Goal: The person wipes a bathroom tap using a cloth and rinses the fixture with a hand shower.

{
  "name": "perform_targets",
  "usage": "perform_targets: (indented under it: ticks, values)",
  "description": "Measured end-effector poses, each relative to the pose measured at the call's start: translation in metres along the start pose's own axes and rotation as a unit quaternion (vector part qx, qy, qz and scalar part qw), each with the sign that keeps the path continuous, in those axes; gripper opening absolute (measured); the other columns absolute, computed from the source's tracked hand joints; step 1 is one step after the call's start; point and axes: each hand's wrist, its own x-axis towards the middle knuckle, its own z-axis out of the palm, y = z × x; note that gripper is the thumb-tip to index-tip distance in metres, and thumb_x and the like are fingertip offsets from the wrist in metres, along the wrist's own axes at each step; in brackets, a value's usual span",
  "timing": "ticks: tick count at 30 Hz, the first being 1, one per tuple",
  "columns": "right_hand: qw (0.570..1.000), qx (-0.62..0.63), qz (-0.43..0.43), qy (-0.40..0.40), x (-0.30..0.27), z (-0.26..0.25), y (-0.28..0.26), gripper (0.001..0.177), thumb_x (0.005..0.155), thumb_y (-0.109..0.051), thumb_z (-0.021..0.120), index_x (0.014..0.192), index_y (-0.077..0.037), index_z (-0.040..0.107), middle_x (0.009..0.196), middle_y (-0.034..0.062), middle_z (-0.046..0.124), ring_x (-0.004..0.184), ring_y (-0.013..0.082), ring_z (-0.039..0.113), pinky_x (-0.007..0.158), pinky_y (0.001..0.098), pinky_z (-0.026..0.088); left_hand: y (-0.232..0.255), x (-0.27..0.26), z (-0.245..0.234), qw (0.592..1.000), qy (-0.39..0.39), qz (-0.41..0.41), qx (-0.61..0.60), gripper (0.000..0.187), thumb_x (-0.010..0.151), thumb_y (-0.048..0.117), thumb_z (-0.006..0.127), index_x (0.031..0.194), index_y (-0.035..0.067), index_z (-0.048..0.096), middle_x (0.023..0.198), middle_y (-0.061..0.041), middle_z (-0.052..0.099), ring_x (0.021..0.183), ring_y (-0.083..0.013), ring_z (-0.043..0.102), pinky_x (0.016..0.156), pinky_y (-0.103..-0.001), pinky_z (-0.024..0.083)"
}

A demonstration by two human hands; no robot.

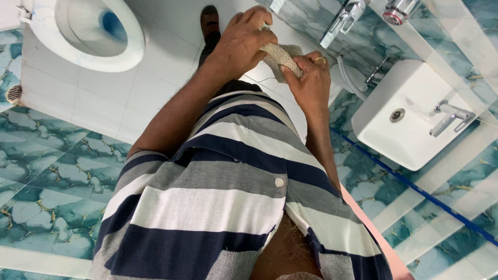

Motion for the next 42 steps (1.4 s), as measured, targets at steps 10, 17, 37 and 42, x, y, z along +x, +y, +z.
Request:
perform_targets:
  ticks: [10,17,37,42]
  values:
    - [0.729,0.673,0.093,-0.087,-0.006,0.03,0.087,0.063,0.089,-0.047,0.085,0.12,0.002,0.061,0.12,0.0145,0.061,0.109,0.0264,0.057,0.098,0.04,0.049,-0.005,0.012,0.01,0.904,-0.056,-0.096,-0.413,0.026,0.105,0.02,0.076,0.12,0.004,0.064,0.102,-0.006,0.072,0.089,-0.0124,0.069,0.079,-0.029,0.057]
    - [0.419,0.896,0.133,-0.056,-0.017,0.096,0.094,0.124,0.069,-0.08,0.075,0.155,0.002,0.039,0.153,0.0186,0.053,0.142,0.0333,0.053,0.121,0.0529,0.046,-0.009,0.014,0.047,0.791,0.095,-0.126,-0.591,0.025,0.108,0.019,0.073,0.126,0.006,0.061,0.11,-0.004,0.071,0.101,-0.0116,0.069,0.091,-0.031,0.06]
    - [0.69,0.679,0.231,0.093,-0.053,0.097,0.113,0.06,0.084,-0.003,0.081,0.137,-0.003,0.052,0.129,0.0146,0.064,0.122,0.0289,0.063,0.11,0.0452,0.052,-0.111,-0.13,0.062,0.878,-0.064,-0.46,-0.116,0.057,0.102,0.058,0.054,0.081,0.009,0.074,0.073,-0.006,0.071,0.067,-0.0223,0.066,0.068,-0.039,0.051]
    - [0.839,0.47,0.273,0.037,-0.093,0.108,0.171,0.036,0.093,-0.005,0.077,0.124,0.005,0.062,0.111,0.0156,0.07,0.1,0.0272,0.069,0.09,0.0404,0.057,-0.143,-0.197,0.069,0.719,-0.235,-0.647,-0.094,0.075,0.1,0.074,0.046,0.072,0.008,0.07,0.064,-0.009,0.066,0.063,-0.0212,0.067,0.074,-0.041,0.052]
